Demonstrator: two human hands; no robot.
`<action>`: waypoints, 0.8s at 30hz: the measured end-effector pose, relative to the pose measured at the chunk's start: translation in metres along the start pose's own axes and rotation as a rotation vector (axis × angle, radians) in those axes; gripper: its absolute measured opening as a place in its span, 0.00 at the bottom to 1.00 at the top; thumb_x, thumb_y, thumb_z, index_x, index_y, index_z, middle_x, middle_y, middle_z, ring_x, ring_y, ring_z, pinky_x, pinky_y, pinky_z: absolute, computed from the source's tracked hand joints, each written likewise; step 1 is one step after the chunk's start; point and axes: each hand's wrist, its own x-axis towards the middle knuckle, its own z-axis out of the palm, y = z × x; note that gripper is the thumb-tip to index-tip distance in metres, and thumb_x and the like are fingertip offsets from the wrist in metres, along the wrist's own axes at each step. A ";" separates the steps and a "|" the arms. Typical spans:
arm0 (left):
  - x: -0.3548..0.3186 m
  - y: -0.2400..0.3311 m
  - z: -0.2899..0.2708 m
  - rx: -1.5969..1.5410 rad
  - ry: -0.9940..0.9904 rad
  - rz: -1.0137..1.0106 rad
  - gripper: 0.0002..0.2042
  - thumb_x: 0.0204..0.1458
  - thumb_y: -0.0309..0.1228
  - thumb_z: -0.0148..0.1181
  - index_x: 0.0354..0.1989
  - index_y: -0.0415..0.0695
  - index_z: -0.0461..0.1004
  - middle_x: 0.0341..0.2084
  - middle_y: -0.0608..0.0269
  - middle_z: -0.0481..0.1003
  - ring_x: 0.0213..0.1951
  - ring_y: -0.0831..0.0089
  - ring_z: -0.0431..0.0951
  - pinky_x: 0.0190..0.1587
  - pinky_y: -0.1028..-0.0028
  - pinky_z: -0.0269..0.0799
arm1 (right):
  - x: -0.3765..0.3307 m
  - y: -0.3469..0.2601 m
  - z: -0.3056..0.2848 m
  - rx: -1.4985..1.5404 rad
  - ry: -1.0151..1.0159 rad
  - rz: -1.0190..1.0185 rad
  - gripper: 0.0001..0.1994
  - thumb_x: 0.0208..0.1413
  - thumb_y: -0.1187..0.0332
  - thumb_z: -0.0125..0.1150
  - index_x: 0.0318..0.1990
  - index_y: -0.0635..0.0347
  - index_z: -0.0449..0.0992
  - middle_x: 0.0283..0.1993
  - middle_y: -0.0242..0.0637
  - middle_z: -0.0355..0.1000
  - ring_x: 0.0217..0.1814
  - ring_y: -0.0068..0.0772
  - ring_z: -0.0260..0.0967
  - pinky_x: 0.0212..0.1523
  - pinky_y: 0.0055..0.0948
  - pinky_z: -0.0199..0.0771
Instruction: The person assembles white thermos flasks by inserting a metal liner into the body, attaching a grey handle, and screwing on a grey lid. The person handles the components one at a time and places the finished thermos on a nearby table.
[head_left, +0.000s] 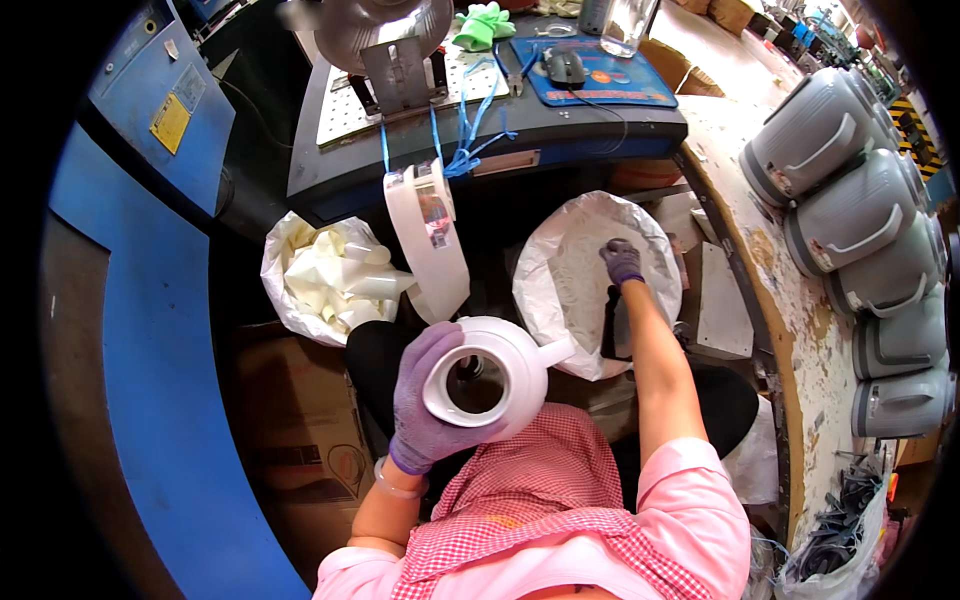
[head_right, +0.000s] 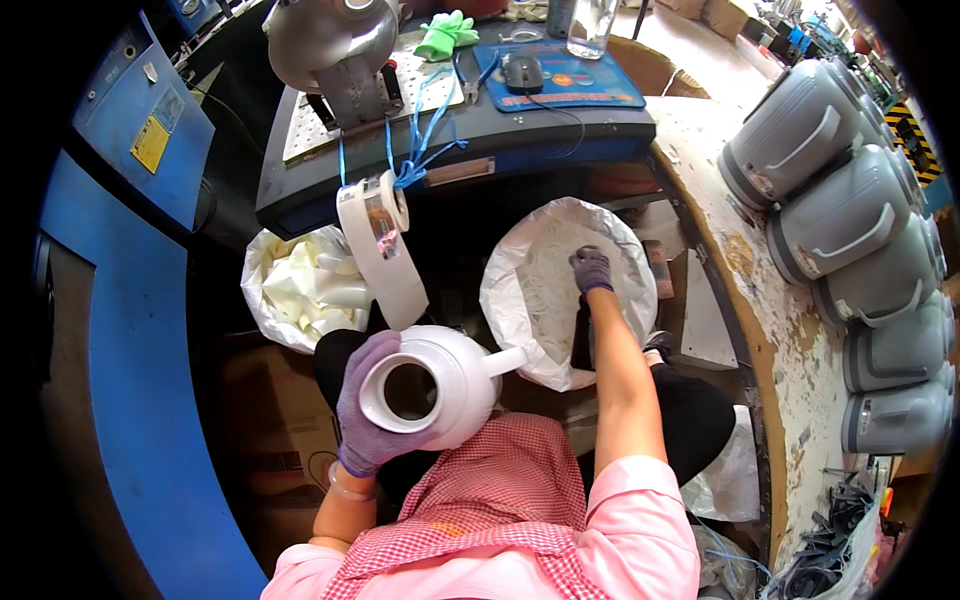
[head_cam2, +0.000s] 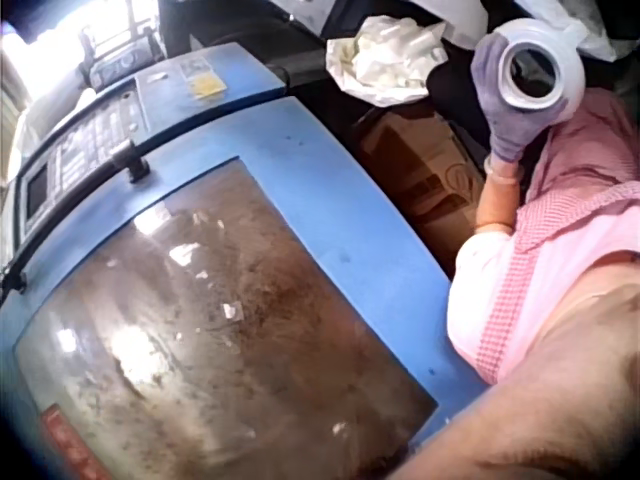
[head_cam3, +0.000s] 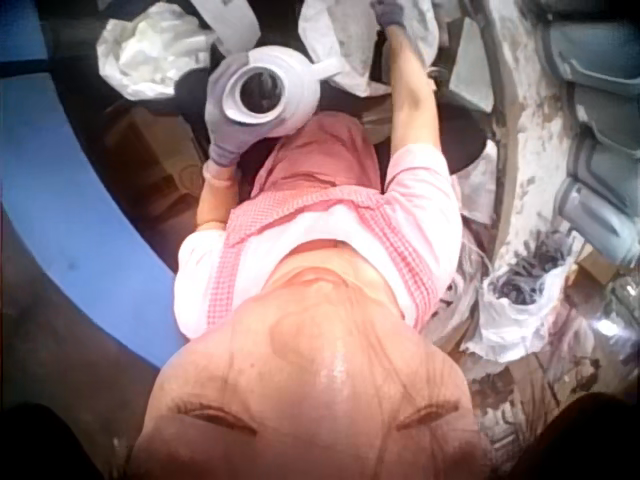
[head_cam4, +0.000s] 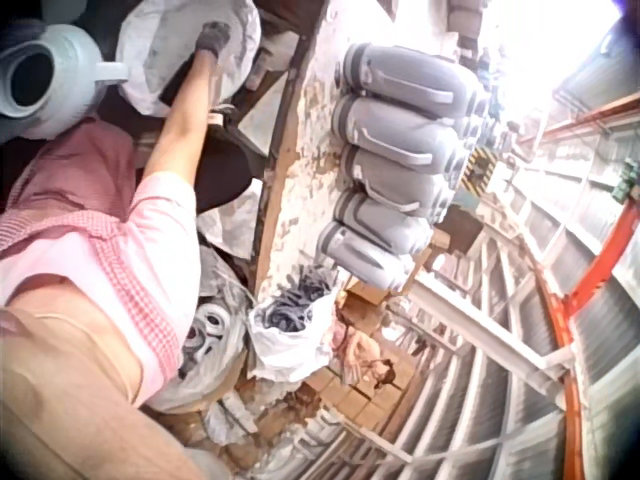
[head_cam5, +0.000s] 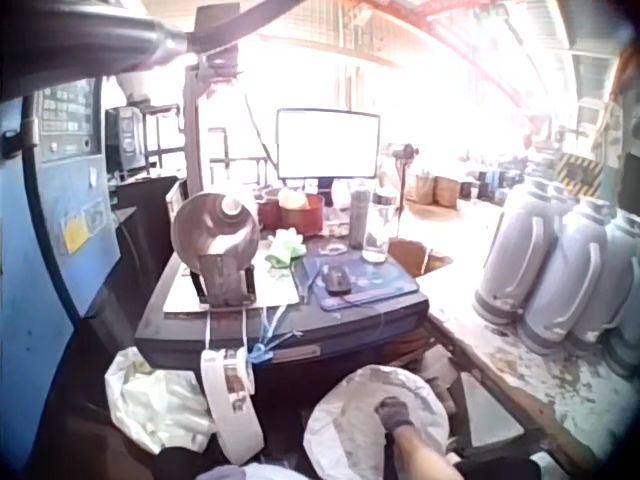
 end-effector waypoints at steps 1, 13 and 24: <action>0.005 -0.001 -0.001 0.017 -0.018 0.002 0.41 0.29 0.39 0.83 0.55 0.38 0.70 0.54 0.48 0.70 0.56 0.52 0.73 0.60 0.58 0.70 | -0.003 0.007 0.002 0.039 0.176 -0.137 0.16 0.52 0.55 0.67 0.39 0.58 0.84 0.55 0.41 0.76 0.54 0.47 0.74 0.57 0.40 0.72; 0.025 -0.004 0.055 0.181 -0.109 0.151 0.38 0.30 0.39 0.82 0.53 0.39 0.72 0.53 0.50 0.73 0.53 0.52 0.75 0.59 0.59 0.69 | -0.241 -0.175 -0.229 0.554 -0.257 -0.702 0.19 0.57 0.73 0.64 0.57 0.65 0.76 0.46 0.47 0.79 0.46 0.36 0.79 0.48 0.28 0.76; 0.002 0.029 0.082 0.241 -0.006 0.221 0.37 0.26 0.39 0.81 0.50 0.40 0.75 0.51 0.50 0.75 0.53 0.51 0.75 0.58 0.56 0.69 | -0.290 -0.212 -0.217 -0.212 -0.182 -0.922 0.10 0.50 0.67 0.63 0.42 0.46 0.80 0.45 0.34 0.77 0.38 0.38 0.80 0.38 0.33 0.80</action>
